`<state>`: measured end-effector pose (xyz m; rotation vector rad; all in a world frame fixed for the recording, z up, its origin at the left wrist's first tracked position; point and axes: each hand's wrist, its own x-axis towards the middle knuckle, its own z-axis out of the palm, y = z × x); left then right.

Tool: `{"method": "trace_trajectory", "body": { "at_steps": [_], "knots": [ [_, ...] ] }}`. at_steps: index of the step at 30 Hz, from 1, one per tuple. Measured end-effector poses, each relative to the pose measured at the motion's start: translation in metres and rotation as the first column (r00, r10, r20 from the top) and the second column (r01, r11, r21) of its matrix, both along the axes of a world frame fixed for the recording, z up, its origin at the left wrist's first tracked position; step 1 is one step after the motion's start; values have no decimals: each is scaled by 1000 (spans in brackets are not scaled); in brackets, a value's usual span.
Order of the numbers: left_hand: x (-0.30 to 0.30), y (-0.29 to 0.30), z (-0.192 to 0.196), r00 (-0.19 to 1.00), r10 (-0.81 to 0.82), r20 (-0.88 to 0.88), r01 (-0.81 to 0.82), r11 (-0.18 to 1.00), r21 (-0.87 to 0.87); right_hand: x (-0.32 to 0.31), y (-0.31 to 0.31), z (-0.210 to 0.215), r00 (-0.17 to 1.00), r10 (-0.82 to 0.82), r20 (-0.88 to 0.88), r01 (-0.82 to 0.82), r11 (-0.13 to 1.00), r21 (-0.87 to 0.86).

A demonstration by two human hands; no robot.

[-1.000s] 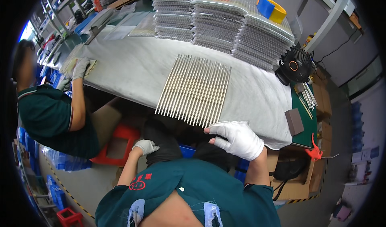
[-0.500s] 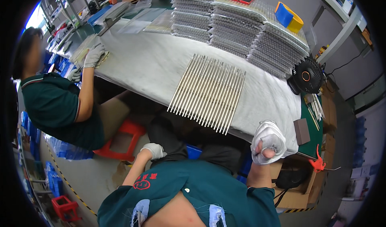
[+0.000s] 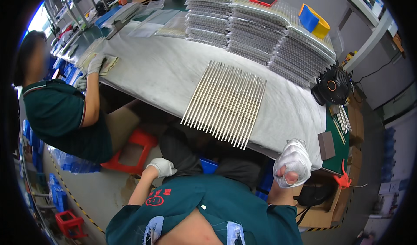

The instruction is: The person arranges a bundle of long, thin metal rods on a white cloth-covered table. They repeatedly align the rods into a neat rectangular stack, occasionally using a small rectangular block to press or adjust the bundle. The person also picks up and places down individual rods to refine the alignment.

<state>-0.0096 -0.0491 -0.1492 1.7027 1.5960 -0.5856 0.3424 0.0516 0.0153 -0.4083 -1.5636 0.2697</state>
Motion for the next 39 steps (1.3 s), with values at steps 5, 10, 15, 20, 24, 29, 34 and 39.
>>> {"method": "trace_trajectory", "body": {
  "at_steps": [5,10,15,20,24,29,34,39],
  "knots": [
    [-4,-4,0,974,149,169,-128,983,-131,-6,0,3,999,-10,39,11,1000,-16],
    [-5,18,-8,881,399,255,-377,917,-133,-9,-8,14,976,-84,202,91,995,-27],
    [-23,47,-29,829,559,-13,-524,784,333,-5,-5,4,965,-154,213,174,982,-78],
    [-14,46,-56,795,585,-164,-557,809,185,19,24,-21,949,-195,249,227,968,-108],
    [-29,52,-73,804,586,-99,-566,806,174,33,62,-61,761,-325,561,581,726,-369],
    [-59,36,-121,814,572,101,-575,769,280,33,55,-62,842,-215,494,525,534,-663],
    [-50,25,-108,804,574,154,-589,738,330,41,47,-65,841,-303,448,535,589,-606],
    [-33,3,-56,749,566,344,-614,788,41,49,48,-72,884,-386,266,468,705,-533]
  ]
}}
